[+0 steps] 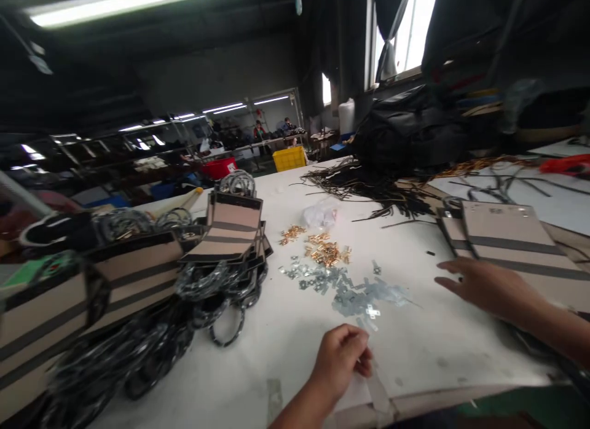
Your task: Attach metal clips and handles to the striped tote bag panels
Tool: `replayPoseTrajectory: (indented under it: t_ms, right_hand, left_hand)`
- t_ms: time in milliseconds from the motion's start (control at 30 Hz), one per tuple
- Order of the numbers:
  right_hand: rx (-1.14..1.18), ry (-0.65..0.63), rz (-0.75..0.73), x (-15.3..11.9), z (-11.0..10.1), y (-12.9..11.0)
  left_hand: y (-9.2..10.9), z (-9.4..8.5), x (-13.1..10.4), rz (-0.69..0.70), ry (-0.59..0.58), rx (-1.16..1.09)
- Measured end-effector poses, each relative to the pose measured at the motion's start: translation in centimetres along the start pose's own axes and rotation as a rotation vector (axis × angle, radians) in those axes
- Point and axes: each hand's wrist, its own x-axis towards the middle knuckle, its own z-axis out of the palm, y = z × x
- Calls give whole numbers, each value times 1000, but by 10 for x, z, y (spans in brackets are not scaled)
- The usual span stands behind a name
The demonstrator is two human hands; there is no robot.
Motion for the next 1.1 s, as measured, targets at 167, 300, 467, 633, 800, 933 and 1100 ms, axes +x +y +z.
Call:
replayPoseTrajectory:
  t_ms: [167, 300, 467, 633, 800, 933, 1100]
  right_hand:
    - [199, -301, -176, -68, 38, -106]
    - [368, -267, -196, -90, 50, -148]
    - [497, -157, -41, -91, 41, -142]
    - [679, 110, 213, -99, 22, -115]
    - [732, 224, 201, -111, 26, -98]
    - [633, 98, 170, -109, 34, -111]
    - [492, -78, 175, -94, 42, -132]
  left_hand:
    - [-4, -5, -36, 88, 126, 111]
    - [14, -47, -80, 220, 256, 360]
    - [95, -143, -106, 596, 524, 1010]
    - [175, -249, -76, 606, 912, 1417]
    - [203, -319, -30, 145, 915, 1492]
    - [216, -333, 0, 1, 847, 1612]
    - [238, -342, 32, -182, 812, 1709]
